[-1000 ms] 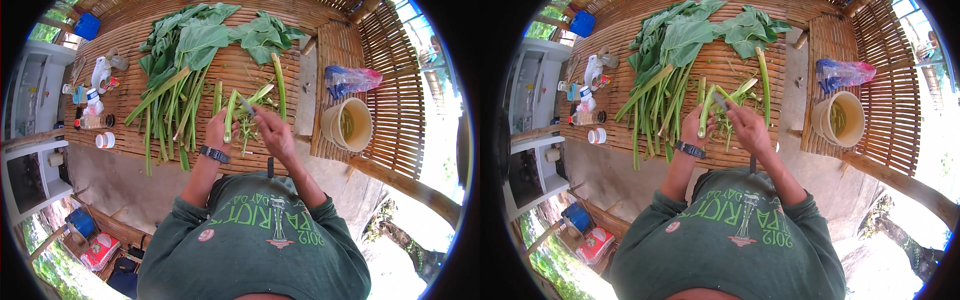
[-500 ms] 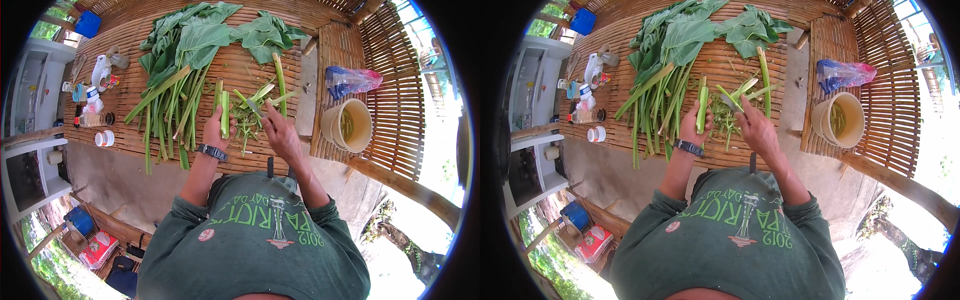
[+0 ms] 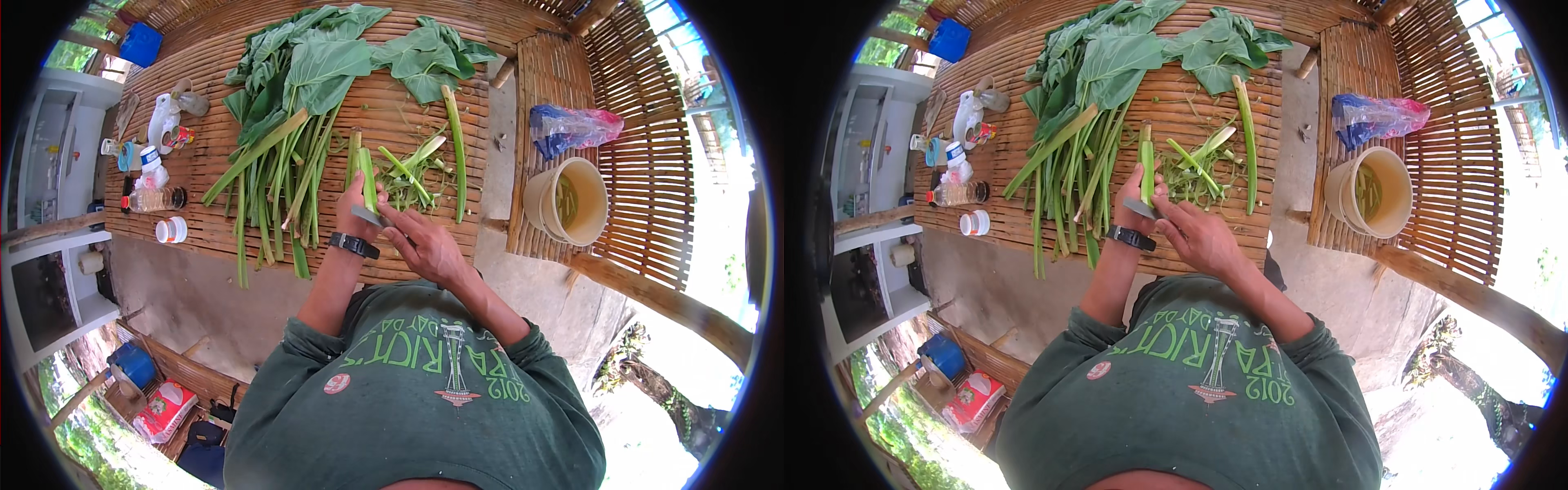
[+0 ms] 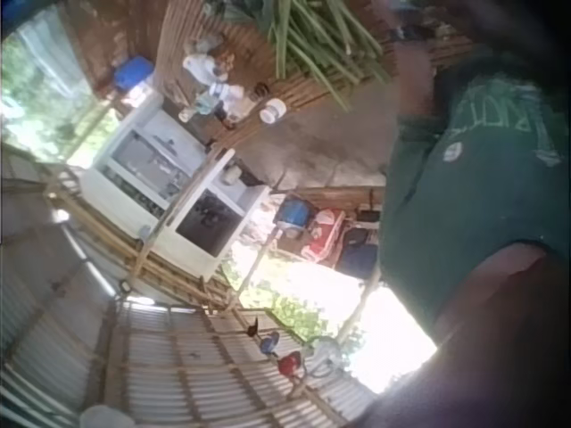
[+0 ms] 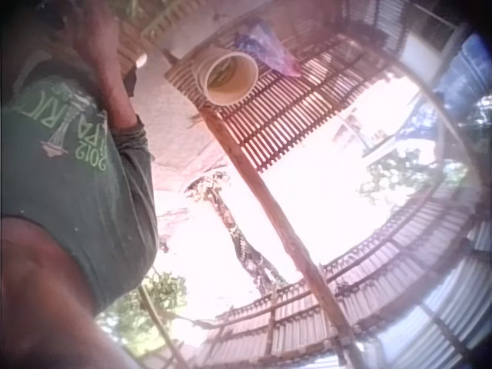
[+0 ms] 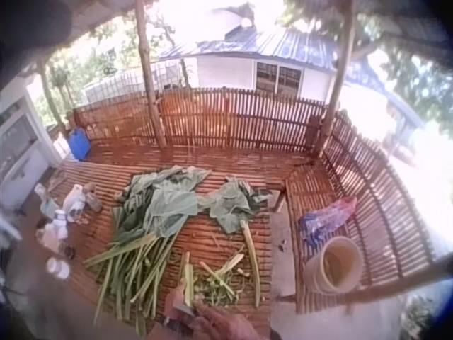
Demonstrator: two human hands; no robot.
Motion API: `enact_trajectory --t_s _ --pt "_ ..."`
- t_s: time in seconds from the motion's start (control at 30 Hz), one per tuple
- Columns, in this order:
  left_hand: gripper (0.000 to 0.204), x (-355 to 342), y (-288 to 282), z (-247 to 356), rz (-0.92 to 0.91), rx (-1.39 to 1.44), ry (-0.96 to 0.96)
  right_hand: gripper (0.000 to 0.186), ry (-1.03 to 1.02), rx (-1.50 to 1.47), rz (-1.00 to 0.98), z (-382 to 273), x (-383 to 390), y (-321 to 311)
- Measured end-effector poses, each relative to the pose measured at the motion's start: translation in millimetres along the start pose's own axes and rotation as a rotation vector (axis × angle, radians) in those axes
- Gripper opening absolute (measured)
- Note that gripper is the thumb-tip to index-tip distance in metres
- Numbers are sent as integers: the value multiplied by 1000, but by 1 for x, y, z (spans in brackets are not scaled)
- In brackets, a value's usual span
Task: The person peels the outer skin from long green vegetable stems using a knife and places the peeled stems into a white bucket. The person handles multiple stems one at a time, removing the fibrous outer layer and discarding the peelings onto the bamboo table.
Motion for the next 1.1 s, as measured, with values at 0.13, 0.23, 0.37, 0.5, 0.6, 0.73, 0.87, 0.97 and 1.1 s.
enact_trajectory --t_s 0.13,0.23,0.37,0.5,0.6,0.73,0.87,0.97,1.1 --pt "45 15 11 5 13 -143 38 44 -17 -53 163 12 -4 -18" --pt "45 12 7 0 -164 -79 -38 43 122 -146 433 43 2 -63" --pt "46 11 -8 1 -273 19 -115 44 243 -123 661 48 10 -137" --pt "45 15 -1 2 -292 -29 -95 46 232 4 472 48 0 -137" --pt "39 19 10 4 -283 -75 -82 46 367 102 255 47 0 -107" --pt "32 21 14 7 -265 -116 -57 47 175 184 265 57 5 -73" --pt "40 28 18 16 -156 -251 137 48 323 38 204 47 3 -60" --pt "39 32 18 26 -81 -518 302 47 283 -27 237 38 0 -59" --pt "30 55 43 40 -2 -771 653 47 196 -99 220 21 -3 -57"
Point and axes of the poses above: each hand's wrist, its own x-axis away from the middle knuckle, its own y-axis out of the palm, z = x × y, the point moved 9 cm from there along -x, towards the middle knuckle, and after that the axes turned 14 degrees about -y, right-handed, at the moved point
